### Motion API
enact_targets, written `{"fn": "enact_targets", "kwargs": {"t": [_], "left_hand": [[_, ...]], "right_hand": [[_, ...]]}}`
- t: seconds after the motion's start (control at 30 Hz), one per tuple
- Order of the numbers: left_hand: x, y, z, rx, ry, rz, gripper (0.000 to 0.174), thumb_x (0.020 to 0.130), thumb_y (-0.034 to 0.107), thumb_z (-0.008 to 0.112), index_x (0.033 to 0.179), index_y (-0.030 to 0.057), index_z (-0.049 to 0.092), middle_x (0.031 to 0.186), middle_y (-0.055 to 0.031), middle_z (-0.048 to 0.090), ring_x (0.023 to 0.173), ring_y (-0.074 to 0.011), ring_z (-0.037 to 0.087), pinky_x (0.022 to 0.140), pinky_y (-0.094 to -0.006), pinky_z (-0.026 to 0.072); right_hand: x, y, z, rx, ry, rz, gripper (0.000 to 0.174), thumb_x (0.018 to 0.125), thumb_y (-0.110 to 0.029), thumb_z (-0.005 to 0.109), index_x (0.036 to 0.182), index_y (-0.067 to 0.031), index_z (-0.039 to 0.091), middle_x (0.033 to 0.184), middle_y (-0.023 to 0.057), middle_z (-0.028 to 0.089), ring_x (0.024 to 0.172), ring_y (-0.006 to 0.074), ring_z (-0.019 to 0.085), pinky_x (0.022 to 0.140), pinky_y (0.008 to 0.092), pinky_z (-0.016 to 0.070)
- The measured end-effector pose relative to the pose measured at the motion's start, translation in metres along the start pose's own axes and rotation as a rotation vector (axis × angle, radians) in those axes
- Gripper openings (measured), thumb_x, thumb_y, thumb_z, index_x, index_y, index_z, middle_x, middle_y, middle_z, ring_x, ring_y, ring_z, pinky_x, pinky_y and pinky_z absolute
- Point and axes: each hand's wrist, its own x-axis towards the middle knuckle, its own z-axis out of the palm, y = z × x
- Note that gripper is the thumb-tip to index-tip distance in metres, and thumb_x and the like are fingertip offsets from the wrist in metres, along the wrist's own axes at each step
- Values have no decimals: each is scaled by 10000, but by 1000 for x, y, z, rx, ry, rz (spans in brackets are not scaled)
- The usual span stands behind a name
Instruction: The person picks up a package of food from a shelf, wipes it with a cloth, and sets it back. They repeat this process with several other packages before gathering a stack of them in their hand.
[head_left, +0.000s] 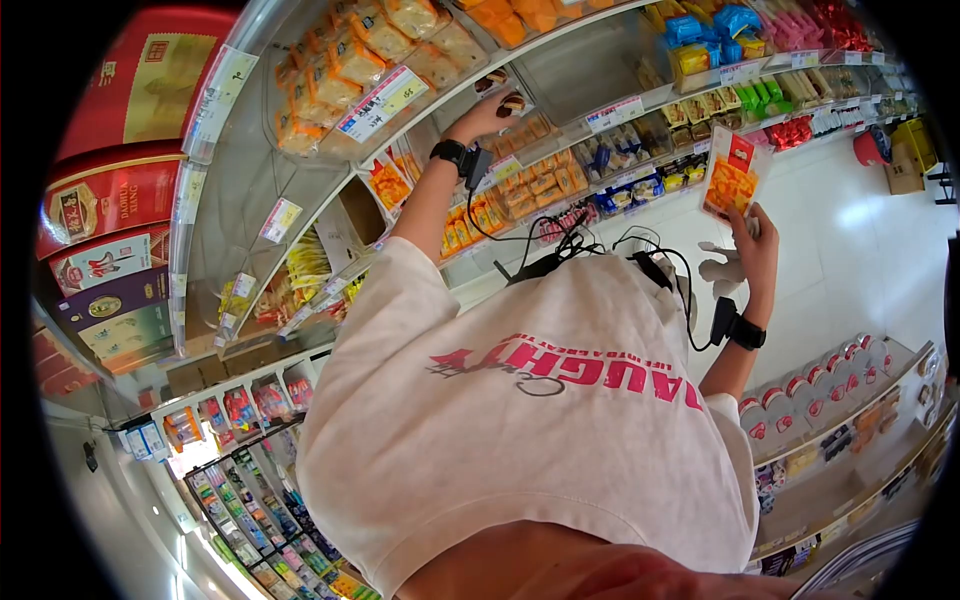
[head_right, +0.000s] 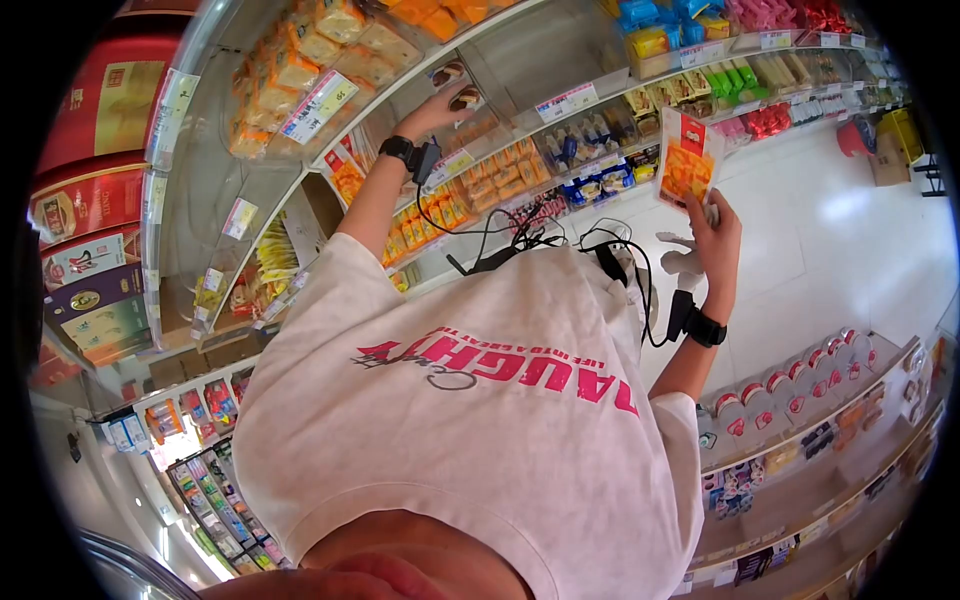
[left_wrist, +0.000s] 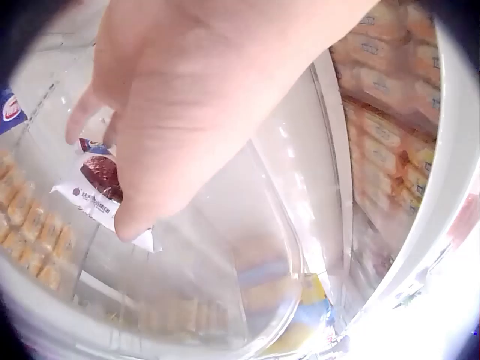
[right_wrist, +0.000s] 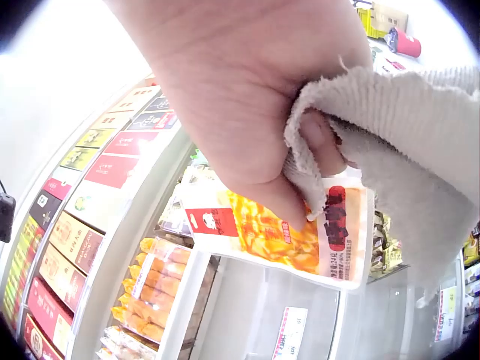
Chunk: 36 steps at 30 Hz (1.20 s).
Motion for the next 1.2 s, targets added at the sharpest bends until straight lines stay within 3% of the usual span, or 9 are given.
{"fn": "enact_targets", "kwargs": {"t": [0.23, 0.37, 0.47, 0.67, 0.77, 0.87, 1.0, 1.1, 1.2], "left_hand": [[3, 18, -3, -417, -340, -196, 725, 909, 424, 697, 1467, 52, 421, 988, -151, 709, 1010, -251, 675, 928, -379, 493], [-5, -7, 21, 72, -36, 156, 807, 769, 465, 818, 1381, 44, 504, 979, -170, 638, 1021, -311, 641, 861, -414, 517], [-11, -18, 25, 221, 58, -24, 781, 709, 515, 844, 1262, 28, 584, 1006, -177, 611, 1053, -355, 616, 868, -421, 512], [-12, -3, 1, 67, -218, -156, 688, 669, 534, 864, 954, -29, 589, 817, -172, 588, 898, -326, 607, 773, -461, 504], [-5, 0, 0, 203, 38, -134, 628, 726, 488, 838, 984, -28, 589, 810, -181, 612, 863, -307, 612, 751, -454, 508], [2, 17, -16, 142, 293, -196, 555, 793, 378, 807, 1125, -21, 611, 1075, -192, 634, 984, -339, 627, 832, -391, 508], [45, -33, -2, -115, 218, 5, 574, 872, 313, 725, 1303, -17, 537, 1202, -171, 599, 1168, -325, 567, 980, -389, 471], [96, -106, 52, 168, 170, 16, 525, 884, 381, 682, 1216, -13, 581, 1242, -171, 627, 1169, -334, 595, 1001, -418, 462], [67, -62, 25, -244, 45, -22, 549, 902, 359, 653, 1320, 16, 553, 1240, -171, 630, 1177, -334, 594, 997, -425, 462]], "right_hand": [[-5, 11, -3, -12, 30, 19, 280, 929, -234, 692, 853, 10, 577, 626, 29, 505, 584, 90, 461, 538, 284, 391], [-4, 16, -1, 25, 33, 14, 280, 933, -228, 688, 844, 5, 562, 627, 25, 494, 586, 89, 456, 537, 281, 388], [-4, 12, 0, 45, 13, 8, 278, 936, -222, 685, 840, 4, 555, 631, 22, 491, 586, 88, 452, 538, 279, 388], [-3, 11, 2, 28, -1, 0, 267, 937, -215, 680, 848, 6, 558, 634, 17, 487, 596, 82, 446, 540, 277, 383], [-4, 9, 2, 23, 9, 2, 256, 935, -221, 686, 880, 8, 586, 646, -3, 488, 595, 77, 434, 531, 268, 369], [-8, 10, 0, 34, 35, -15, 279, 934, -226, 684, 851, 10, 562, 629, 22, 487, 589, 84, 439, 533, 280, 381], [-12, 4, -2, -9, 57, 16, 284, 931, -232, 688, 850, 12, 566, 624, 24, 483, 583, 90, 437, 530, 282, 379], [-15, 6, -4, -19, 63, 36, 286, 931, -232, 689, 849, 12, 567, 622, 23, 480, 582, 92, 438, 531, 282, 381], [-17, 11, -8, -12, 79, 37, 286, 930, -228, 690, 842, 10, 558, 624, 20, 480, 584, 91, 439, 533, 281, 383]]}}
